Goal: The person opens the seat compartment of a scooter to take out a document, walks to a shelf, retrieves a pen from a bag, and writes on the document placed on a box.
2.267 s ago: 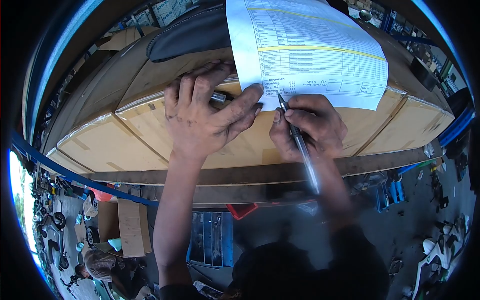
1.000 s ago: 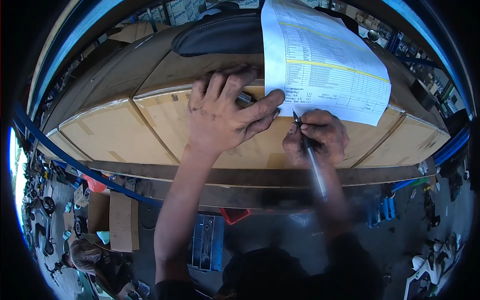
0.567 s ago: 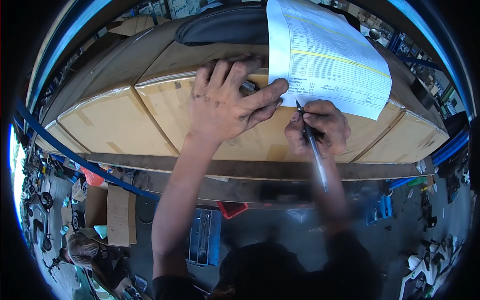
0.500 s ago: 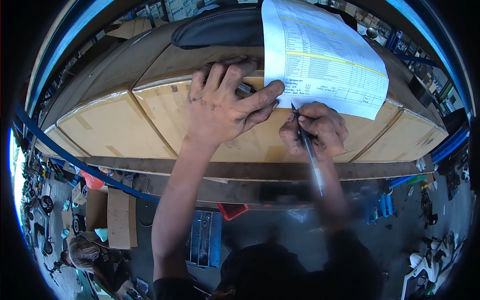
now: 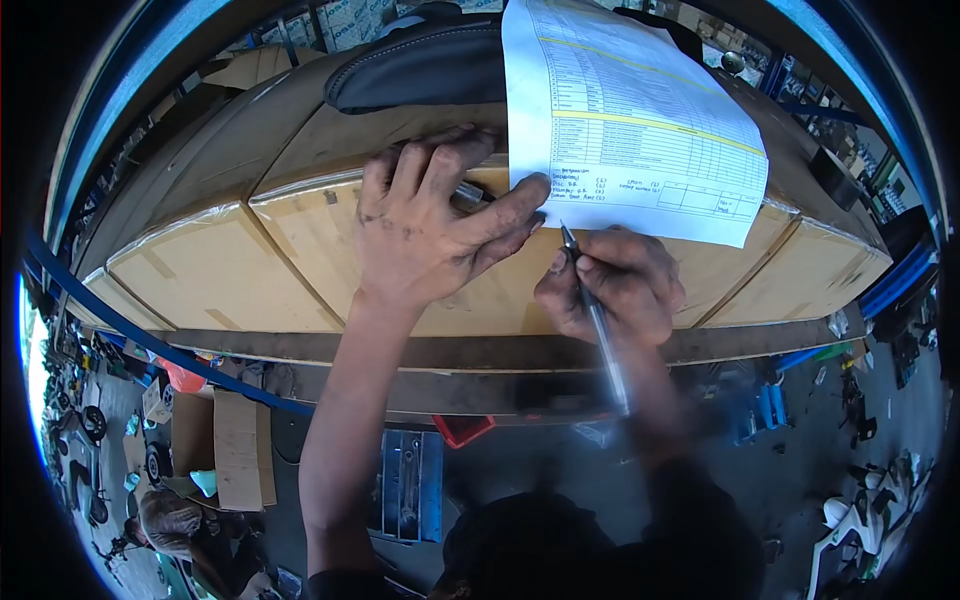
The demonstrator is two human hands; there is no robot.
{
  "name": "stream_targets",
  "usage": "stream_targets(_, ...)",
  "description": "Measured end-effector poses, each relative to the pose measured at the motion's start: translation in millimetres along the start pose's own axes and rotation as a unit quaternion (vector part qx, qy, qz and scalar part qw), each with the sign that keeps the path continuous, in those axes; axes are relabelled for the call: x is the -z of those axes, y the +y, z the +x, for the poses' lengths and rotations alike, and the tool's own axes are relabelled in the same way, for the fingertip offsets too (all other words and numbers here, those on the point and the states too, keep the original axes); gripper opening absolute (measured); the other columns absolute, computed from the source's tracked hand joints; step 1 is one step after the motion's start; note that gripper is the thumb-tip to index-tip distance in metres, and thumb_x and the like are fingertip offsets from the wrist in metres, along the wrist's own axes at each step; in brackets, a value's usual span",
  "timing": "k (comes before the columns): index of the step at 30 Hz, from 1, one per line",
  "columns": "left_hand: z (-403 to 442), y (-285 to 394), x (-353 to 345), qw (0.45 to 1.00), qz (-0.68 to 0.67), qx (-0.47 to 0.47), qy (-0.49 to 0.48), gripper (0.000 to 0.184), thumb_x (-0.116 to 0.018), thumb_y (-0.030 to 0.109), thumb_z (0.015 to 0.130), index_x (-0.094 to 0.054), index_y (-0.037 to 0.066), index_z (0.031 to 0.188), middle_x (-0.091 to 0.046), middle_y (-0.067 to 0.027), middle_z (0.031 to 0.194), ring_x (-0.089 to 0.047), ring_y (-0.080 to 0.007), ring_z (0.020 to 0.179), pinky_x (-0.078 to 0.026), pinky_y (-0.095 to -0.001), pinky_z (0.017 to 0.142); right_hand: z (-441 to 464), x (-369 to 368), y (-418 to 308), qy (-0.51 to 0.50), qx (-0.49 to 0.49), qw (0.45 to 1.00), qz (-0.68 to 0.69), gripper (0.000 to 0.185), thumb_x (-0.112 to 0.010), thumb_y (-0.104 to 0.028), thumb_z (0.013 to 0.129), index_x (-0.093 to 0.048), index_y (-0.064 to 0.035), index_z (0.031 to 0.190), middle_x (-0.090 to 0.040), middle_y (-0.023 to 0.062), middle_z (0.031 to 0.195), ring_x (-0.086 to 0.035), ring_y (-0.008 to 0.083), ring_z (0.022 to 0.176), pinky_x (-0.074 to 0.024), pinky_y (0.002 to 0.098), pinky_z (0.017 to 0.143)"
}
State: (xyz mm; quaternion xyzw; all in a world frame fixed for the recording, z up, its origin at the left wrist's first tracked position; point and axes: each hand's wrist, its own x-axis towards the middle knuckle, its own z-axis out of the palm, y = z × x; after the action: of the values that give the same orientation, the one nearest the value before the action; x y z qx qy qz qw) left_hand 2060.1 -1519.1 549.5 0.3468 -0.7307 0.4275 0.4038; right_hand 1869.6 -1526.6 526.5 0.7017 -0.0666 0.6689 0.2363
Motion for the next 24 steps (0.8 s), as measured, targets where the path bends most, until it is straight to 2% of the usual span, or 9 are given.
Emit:
stream_targets(2, -1.2, 0.6, 0.5, 1.0, -0.001, 0.002, -0.001, 0.048, -0.079, 0.046, 0.07, -0.065, 0.04, 0.115, -0.059, 0.0029, 0.118, -0.057, -0.0161, 0.098, -0.037, -0.0349, 0.08, -1.8, -1.1, 0.8, -0.024, 0.017, 0.999, 0.013, 0.023, -0.073, -0.002, 0.068, -0.05, -0.0021, 0.071, -0.061, 0.0106, 0.068, -0.061, 0.0181, 0.051, -0.0495, 0.0271, 0.046)
stream_targets(5, -0.1, 0.9, 0.1, 1.0, 0.002, 0.009, -0.011, 0.048, -0.079, 0.045, 0.069, -0.065, 0.039, 0.115, -0.059, 0.0033, 0.119, -0.057, -0.0163, 0.1, -0.037, -0.035, 0.081, -4.9, -4.7, 10.0, 0.001, -0.003, 1.0, -0.01, 0.023, -0.072, -0.002, 0.067, -0.049, -0.0034, 0.069, -0.061, 0.0104, 0.067, -0.061, 0.0178, 0.051, -0.0488, 0.0278, 0.045)
stream_targets(7, -0.6, -0.2, -2.3, 1.0, 0.012, 0.004, 0.008, 0.035, -0.07, 0.048, 0.077, -0.063, 0.046, 0.111, -0.056, 0.004, 0.112, -0.056, -0.0154, 0.094, -0.037, -0.0342, 0.074, -4.2, -4.6, 11.8, 0.005, -0.005, 1.0, -0.008, 0.023, -0.072, -0.002, 0.067, -0.049, -0.0037, 0.069, -0.061, 0.0105, 0.067, -0.061, 0.0177, 0.051, -0.0487, 0.028, 0.045)
stream_targets(8, -1.1, 0.0, -1.5, 1.0, 0.011, 0.004, 0.007, 0.035, -0.07, 0.048, 0.077, -0.063, 0.046, 0.111, -0.056, 0.004, 0.112, -0.056, -0.0154, 0.094, -0.037, -0.0342, 0.074, -5.0, -4.0, 11.3, 0.008, -0.011, 1.0, -0.005, 0.023, -0.072, -0.002, 0.068, -0.049, -0.0039, 0.068, -0.061, 0.0106, 0.067, -0.061, 0.0176, 0.051, -0.0487, 0.0282, 0.045)
stream_targets(10, -1.2, -0.2, 0.2, 1.0, -0.01, 0.0, -0.001, 0.049, -0.079, 0.045, 0.069, -0.065, 0.038, 0.115, -0.059, 0.0029, 0.119, -0.057, -0.017, 0.102, -0.037, -0.0352, 0.082, -2.3, -1.9, 10.4, 0.003, -0.013, 1.0, -0.01, 0.023, -0.072, -0.002, 0.068, -0.049, -0.0041, 0.068, -0.061, 0.0107, 0.067, -0.061, 0.0175, 0.051, -0.0487, 0.0281, 0.045)
stream_targets(24, 0.5, 4.4, 3.7, 0.999, 0.034, 0.005, -0.027, 0.058, -0.076, 0.048, 0.071, -0.061, 0.042, 0.126, -0.057, 0.0033, 0.118, -0.056, -0.015, 0.103, -0.037, -0.0344, 0.083, 0.5, 0.0, 9.9, -0.011, -0.012, 1.0, 0.001, 0.023, -0.072, -0.003, 0.069, -0.049, -0.0037, 0.069, -0.061, 0.0104, 0.065, -0.061, 0.0183, 0.051, -0.0485, 0.0282, 0.045)
